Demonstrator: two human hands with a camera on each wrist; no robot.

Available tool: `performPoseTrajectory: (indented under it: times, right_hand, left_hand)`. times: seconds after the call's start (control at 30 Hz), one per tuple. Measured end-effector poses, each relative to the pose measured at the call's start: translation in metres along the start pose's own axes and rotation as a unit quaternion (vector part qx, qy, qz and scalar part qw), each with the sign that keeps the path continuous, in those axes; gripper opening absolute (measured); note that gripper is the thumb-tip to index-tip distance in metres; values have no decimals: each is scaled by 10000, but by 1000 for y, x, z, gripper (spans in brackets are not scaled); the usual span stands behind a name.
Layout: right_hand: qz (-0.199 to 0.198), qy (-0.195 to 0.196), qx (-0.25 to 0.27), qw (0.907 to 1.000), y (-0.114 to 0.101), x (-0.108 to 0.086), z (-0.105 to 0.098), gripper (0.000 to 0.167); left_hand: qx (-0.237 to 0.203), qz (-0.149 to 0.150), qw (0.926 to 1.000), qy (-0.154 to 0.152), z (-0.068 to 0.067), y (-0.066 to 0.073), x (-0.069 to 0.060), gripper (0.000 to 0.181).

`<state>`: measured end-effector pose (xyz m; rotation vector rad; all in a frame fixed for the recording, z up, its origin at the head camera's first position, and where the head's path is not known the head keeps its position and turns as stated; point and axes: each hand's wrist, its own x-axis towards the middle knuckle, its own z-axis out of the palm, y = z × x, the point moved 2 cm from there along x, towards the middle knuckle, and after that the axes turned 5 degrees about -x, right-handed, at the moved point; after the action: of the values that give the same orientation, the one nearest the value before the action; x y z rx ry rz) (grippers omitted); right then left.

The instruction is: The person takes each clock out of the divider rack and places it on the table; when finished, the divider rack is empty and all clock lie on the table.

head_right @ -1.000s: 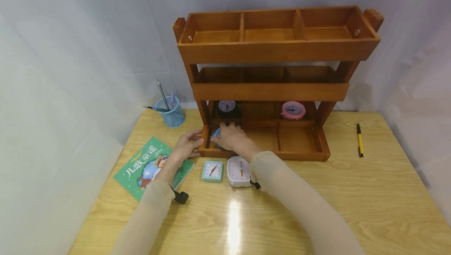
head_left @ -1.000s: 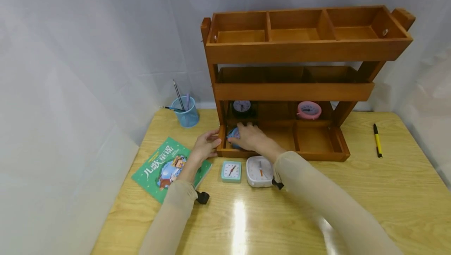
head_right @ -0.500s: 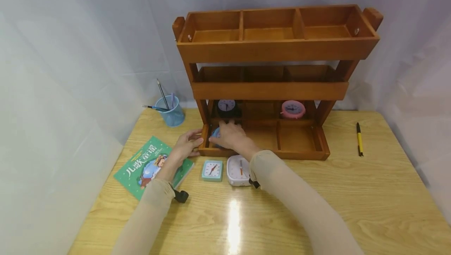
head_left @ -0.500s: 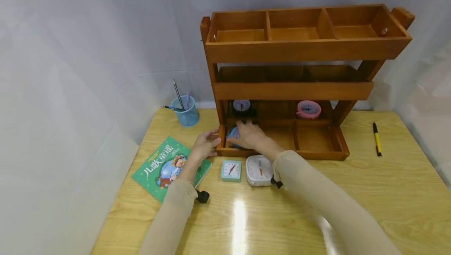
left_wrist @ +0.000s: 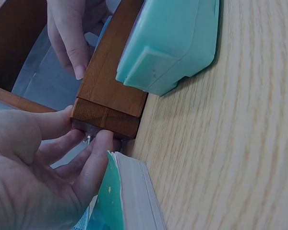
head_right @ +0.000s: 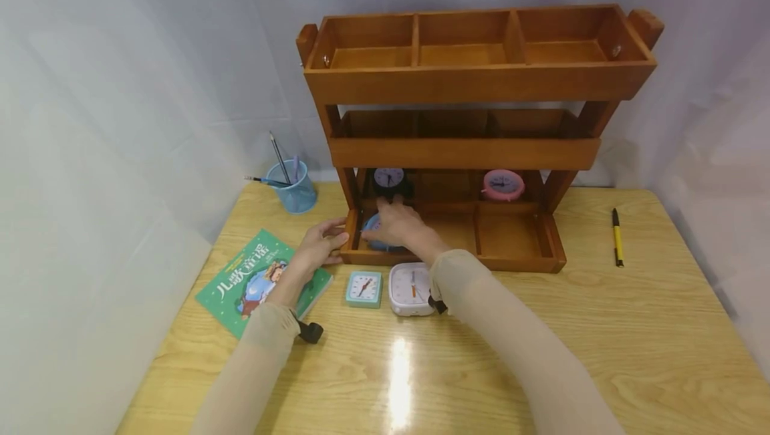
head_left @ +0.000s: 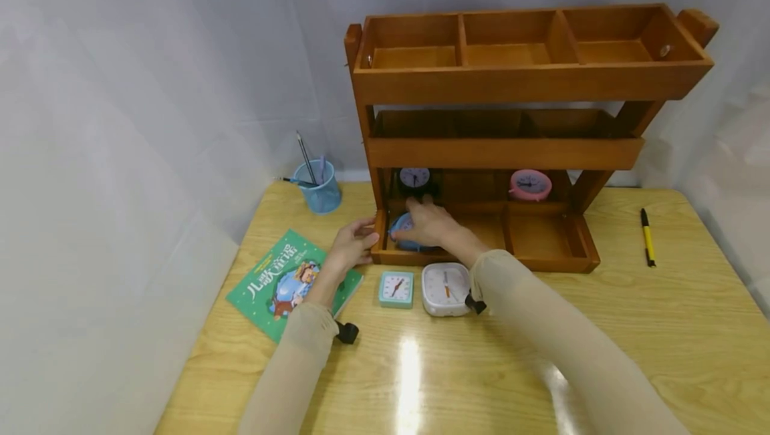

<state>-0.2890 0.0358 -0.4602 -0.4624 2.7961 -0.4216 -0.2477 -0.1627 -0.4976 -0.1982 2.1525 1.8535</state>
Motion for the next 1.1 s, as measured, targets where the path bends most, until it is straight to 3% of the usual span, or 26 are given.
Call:
performPoseTrajectory:
  times: [0.2,0.67,0.9,1.1]
  right_hand:
    - [38,40,51,10000,1,2,-3,81]
    - [201,-635,65,9978,-4,3,-6,98]
    - [183,-483,157,9985,-5,5,-5,107]
    - [200,-272,-30,9994,-6,5,-4,95]
  left_hand:
    - [-32,-14,10000,5,-1,1,-1,50]
    - [-59,-25,9999,87,-1,2,0,50]
    - [67,-69,9999,115,1,0,0,48]
    - [114,-87,9998,166,3,0,0,47]
